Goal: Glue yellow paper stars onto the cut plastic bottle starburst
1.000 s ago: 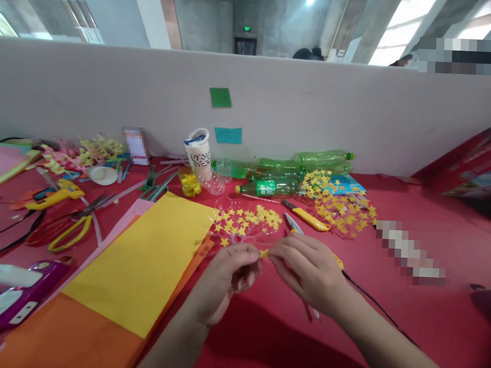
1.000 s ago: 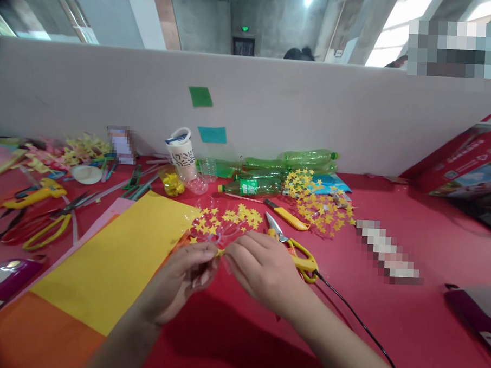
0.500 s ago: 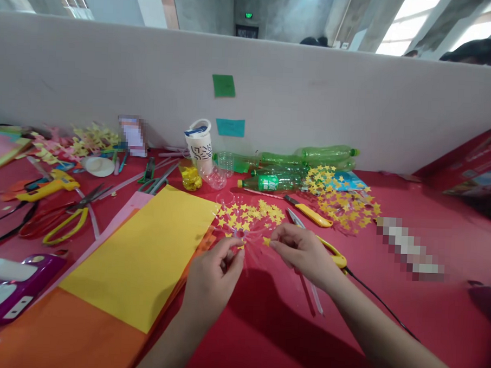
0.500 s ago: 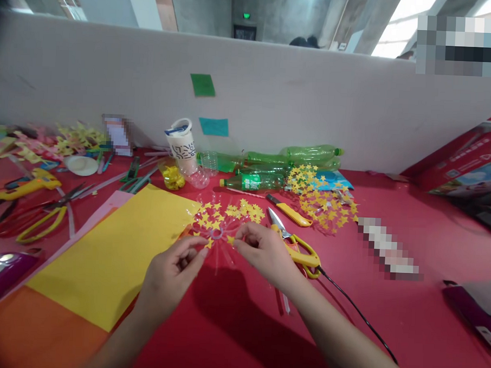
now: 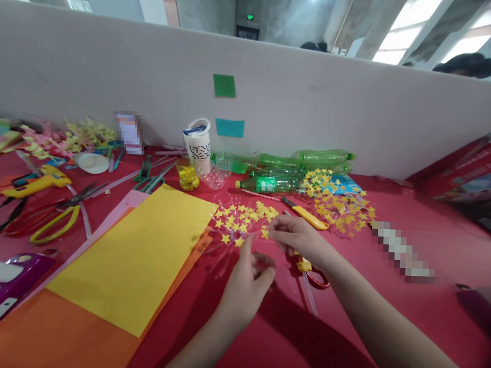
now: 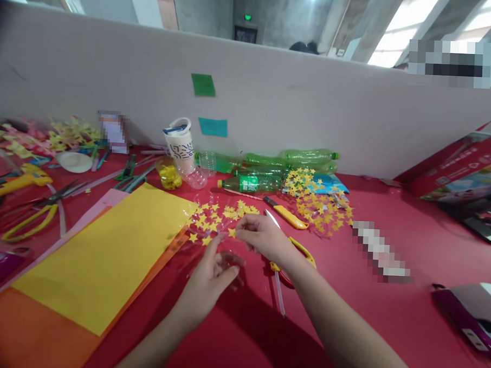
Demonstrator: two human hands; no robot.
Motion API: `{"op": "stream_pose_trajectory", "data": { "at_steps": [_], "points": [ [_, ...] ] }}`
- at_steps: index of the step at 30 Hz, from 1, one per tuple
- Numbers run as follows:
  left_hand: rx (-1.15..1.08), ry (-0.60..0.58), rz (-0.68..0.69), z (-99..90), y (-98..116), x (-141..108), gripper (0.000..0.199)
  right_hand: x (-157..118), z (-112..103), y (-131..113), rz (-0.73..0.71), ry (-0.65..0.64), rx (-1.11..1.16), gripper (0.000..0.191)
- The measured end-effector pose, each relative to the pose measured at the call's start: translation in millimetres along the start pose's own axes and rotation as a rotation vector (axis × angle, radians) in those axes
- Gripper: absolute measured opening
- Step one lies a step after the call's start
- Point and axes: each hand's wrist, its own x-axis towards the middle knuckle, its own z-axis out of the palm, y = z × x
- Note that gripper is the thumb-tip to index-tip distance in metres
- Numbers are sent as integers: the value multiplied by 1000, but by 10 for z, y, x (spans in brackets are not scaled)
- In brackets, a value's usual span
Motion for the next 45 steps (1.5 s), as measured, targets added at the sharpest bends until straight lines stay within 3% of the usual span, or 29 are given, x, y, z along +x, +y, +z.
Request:
{"op": "stream_pose_trajectory", "data": {
  "at_steps": [4, 7, 16, 45],
  "points": [
    [-45, 47, 87, -46, 5, 88, 42, 22, 28, 13, 14, -33, -30, 7],
    [-49, 69, 88, -85, 12, 117, 32, 37, 40, 19, 31, -60, -29, 6],
    [-96, 95, 74, -100, 16, 160, 23, 97, 31, 64, 65, -144, -26, 8],
    [-158, 142, 69, -148, -44, 219, 14, 143, 73, 94, 42, -137, -105, 6]
  ]
}}
